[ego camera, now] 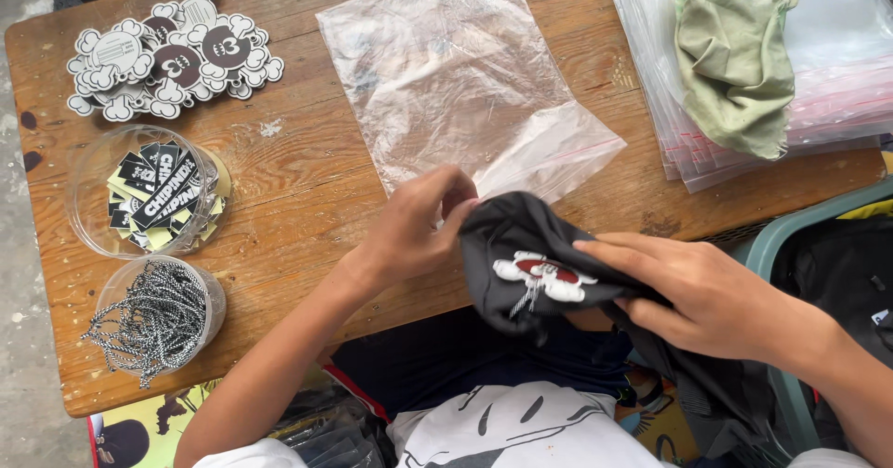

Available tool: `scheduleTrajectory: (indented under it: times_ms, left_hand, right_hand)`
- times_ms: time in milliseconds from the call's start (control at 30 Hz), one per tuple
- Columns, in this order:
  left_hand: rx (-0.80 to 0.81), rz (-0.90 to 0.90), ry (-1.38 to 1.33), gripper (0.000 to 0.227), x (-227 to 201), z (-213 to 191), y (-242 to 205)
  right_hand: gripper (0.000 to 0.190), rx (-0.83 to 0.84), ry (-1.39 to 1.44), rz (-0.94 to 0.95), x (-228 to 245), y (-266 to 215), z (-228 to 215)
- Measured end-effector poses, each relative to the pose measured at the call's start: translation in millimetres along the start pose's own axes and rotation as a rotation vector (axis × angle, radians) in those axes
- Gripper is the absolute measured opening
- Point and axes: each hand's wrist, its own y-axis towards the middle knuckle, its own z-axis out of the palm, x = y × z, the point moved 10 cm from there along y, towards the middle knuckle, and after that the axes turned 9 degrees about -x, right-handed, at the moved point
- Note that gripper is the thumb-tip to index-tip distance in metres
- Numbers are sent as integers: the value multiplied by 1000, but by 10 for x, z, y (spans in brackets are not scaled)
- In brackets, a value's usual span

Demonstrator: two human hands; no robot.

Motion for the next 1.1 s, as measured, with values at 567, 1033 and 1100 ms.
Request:
scheduleTrajectory:
  times_ms: [567, 1033, 1100]
  left_hand:
    - [-110, 157, 46, 12, -568, -243, 463]
    - [-124, 300, 403, 38, -290, -163, 189]
    - [-15, 247, 625, 84, -59, 12, 125]
  right_hand:
    - [63, -35, -410, 376, -312, 765, -40]
    - [100, -199, -374, 179, -129, 914, 227]
    - [112, -224, -755, 72, 1, 826, 227]
